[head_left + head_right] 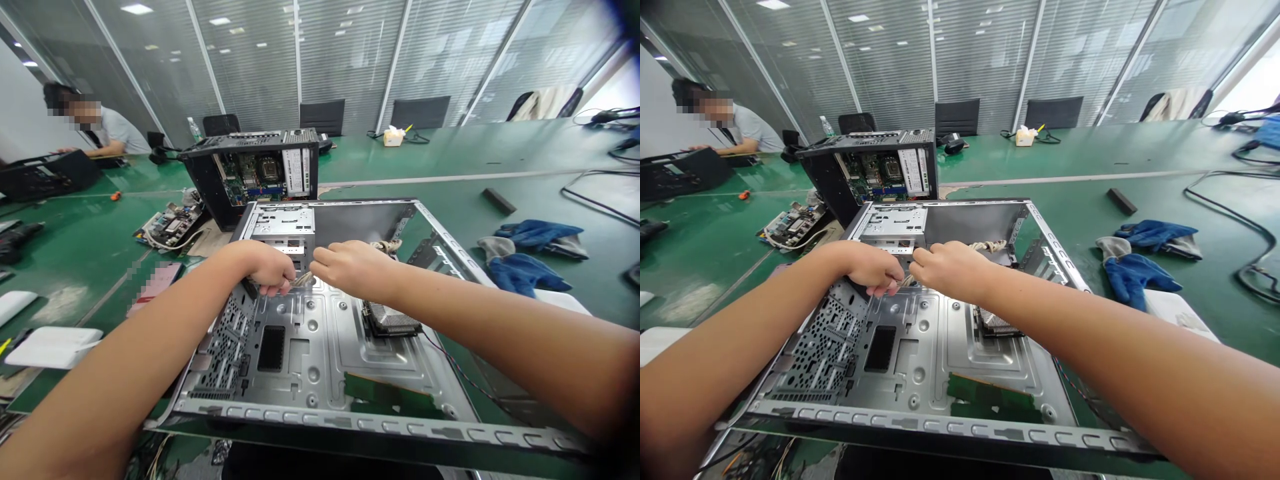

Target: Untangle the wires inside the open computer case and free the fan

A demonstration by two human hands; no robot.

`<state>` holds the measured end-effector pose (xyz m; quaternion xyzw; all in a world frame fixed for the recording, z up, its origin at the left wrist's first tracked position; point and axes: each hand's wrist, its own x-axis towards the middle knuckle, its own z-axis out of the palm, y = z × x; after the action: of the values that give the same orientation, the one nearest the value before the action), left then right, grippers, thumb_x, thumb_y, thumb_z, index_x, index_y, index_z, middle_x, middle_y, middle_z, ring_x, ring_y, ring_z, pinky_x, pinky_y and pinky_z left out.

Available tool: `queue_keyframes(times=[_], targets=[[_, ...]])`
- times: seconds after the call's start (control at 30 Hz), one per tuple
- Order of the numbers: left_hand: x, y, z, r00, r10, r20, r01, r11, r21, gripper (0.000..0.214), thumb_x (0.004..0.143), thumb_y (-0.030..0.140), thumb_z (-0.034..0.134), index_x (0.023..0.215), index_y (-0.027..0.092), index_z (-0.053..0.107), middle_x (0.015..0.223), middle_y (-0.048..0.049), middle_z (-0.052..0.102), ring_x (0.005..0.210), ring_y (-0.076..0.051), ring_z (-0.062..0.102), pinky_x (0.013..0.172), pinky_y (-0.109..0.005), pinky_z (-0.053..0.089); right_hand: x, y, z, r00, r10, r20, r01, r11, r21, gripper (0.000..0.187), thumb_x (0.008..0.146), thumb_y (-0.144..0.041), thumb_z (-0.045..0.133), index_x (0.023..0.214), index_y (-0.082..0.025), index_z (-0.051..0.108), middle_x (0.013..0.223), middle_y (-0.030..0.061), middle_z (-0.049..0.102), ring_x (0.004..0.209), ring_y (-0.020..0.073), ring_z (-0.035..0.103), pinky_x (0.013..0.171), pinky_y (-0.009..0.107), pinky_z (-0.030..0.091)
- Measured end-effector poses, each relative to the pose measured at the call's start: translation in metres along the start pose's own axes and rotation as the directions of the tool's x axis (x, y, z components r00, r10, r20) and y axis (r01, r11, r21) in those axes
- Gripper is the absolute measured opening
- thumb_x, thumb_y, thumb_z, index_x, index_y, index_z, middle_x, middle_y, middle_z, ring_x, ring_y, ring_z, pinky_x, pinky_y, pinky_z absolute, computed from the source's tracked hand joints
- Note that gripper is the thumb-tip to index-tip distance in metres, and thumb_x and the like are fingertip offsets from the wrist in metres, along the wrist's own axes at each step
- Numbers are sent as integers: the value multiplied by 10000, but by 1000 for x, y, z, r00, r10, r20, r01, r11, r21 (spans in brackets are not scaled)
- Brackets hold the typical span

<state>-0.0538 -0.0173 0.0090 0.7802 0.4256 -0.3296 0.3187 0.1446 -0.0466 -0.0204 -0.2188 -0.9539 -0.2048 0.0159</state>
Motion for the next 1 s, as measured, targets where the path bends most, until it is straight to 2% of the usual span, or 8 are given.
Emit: queue_keyframes(times=[0.13, 0.4, 0.6, 0.77, 0.9, 1.0], targets=[[1, -2, 0, 1000, 6, -4, -6, 1000, 18, 262, 688, 119, 466, 869, 187, 642, 806, -33, 701, 671, -167, 621, 668, -298, 475, 0, -5, 1, 998, 65, -7, -65, 998, -8, 153, 859, -58, 439, 812, -157, 546, 791, 49, 573, 643, 142, 444, 550, 312, 160], [0, -2, 0, 999, -1, -32, 1, 1000, 1, 249, 724, 141, 432, 860, 177, 637, 798, -42, 706, 664, -160, 630, 666, -291, 480, 1, -14, 1, 975, 216, 55, -214, 976, -33, 153, 802, -23, 462, 795, -151, 546, 757, 72, 602, 697, 182, 519, 566, 320, 153], [2, -5, 1, 999, 12, -45, -12, 1000, -3, 200, 743, 171, 459, 838, 172, 635, 771, -46, 709, 659, -164, 630, 657, -286, 470, 3, -19, 3, 940, 312, 141, -316, 949, 10, 248, 782, -18, 448, 968, -142, 556, 897, 95, 616, 694, 181, 578, 504, 296, 192], [2, -6, 1, 999, 29, -44, -30, 999, -20, 191, 756, 197, 483, 851, 180, 647, 779, -40, 715, 658, -163, 637, 672, -294, 471, 4, -15, 3, 945, 283, 162, -289, 957, 15, 224, 817, -25, 411, 958, -128, 552, 855, 104, 621, 651, 172, 595, 493, 276, 238], [0, -4, 1, 999, 37, -36, -37, 999, -19, 207, 756, 188, 476, 865, 167, 650, 787, -51, 712, 643, -168, 636, 662, -306, 474, 4, -6, 7, 960, 185, 211, -195, 981, 24, 192, 864, -62, 388, 901, -130, 563, 752, 86, 627, 602, 174, 602, 486, 273, 235], [-2, -1, 1, 998, 44, -35, -44, 999, -17, 181, 761, 179, 462, 825, 167, 631, 770, -47, 703, 636, -162, 635, 622, -287, 468, 4, -3, 9, 955, 140, 260, -160, 985, 57, 178, 927, -208, 420, 903, -132, 580, 711, 83, 647, 603, 186, 617, 491, 272, 239]])
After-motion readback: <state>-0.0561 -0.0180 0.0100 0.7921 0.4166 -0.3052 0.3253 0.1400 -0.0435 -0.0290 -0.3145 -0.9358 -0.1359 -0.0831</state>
